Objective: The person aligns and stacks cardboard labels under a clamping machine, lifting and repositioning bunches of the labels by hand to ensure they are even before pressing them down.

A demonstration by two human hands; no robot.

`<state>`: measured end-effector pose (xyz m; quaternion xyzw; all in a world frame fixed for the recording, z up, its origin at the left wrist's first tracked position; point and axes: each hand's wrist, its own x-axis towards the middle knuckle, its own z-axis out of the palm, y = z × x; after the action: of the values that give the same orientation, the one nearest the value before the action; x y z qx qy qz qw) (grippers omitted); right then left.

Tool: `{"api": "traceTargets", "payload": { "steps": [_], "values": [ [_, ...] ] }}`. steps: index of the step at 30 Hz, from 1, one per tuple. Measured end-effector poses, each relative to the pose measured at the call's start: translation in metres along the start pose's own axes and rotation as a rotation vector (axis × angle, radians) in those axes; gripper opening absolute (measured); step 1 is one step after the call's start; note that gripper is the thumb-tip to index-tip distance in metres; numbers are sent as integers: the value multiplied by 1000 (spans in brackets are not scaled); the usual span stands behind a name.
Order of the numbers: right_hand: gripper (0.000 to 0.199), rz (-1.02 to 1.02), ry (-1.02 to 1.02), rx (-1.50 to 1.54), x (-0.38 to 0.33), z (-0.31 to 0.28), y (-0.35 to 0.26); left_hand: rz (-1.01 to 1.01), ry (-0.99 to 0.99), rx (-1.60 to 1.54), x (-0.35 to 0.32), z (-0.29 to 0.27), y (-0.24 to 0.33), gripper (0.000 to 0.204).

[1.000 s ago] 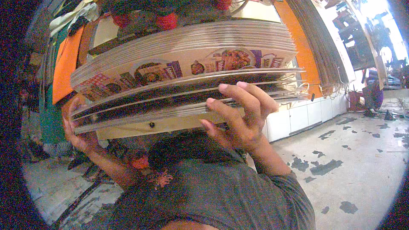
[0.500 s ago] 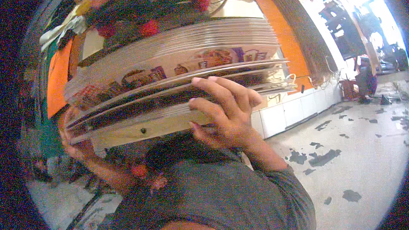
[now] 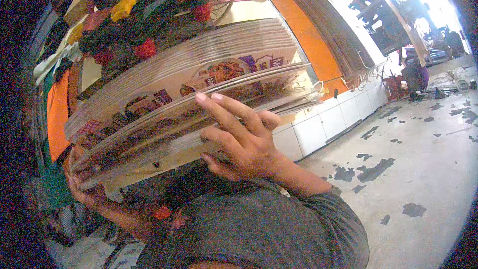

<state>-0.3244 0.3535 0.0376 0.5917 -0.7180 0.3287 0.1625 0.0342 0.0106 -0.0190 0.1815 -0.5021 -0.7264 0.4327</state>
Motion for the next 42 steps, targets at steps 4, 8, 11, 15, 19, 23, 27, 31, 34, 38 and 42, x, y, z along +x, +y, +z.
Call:
{"api": "traceTargets", "payload": {
  "steps": [4, 8, 11, 15, 19, 23, 27, 31, 34, 38, 42],
  "values": [
    [44, -52, 59, -4, -4, 4, 2, 25, 157, 67, -10, 25, -2, 85],
    [47, -55, 71, -15, -8, 5, 4, 2, 83, 99, -8, 36, 4, 100],
    [50, -62, 66, -11, -7, 4, 3, 55, 92, 202, 0, 52, 4, 106],
    [49, -66, 3, -10, 3, -12, -1, 59, 7, 92, -1, 43, 6, 112],
    [44, -116, -105, -119, 7, -27, 6, 32, -11, 56, -2, 41, 4, 123],
    [35, -80, -227, -186, 17, -37, 7, 62, 10, 134, -7, 45, 2, 121],
    [36, -148, -238, -191, 15, -30, 18, 90, 46, 273, -5, 52, 2, 112],
    [26, -188, -220, -210, 25, -34, 18, 100, 44, 257, -10, 47, 1, 102],
    [26, -207, -196, -214, 30, -36, 15, 104, 74, 281, -12, 52, 1, 96],
    [29, -183, -277, -194, 30, -32, 20, 122, 80, 284, -8, 40, -8, 93],
    [34, -163, -305, -139, 29, -32, 16, 115, 61, 264, -9, 48, -1, 92]
  ]
}}
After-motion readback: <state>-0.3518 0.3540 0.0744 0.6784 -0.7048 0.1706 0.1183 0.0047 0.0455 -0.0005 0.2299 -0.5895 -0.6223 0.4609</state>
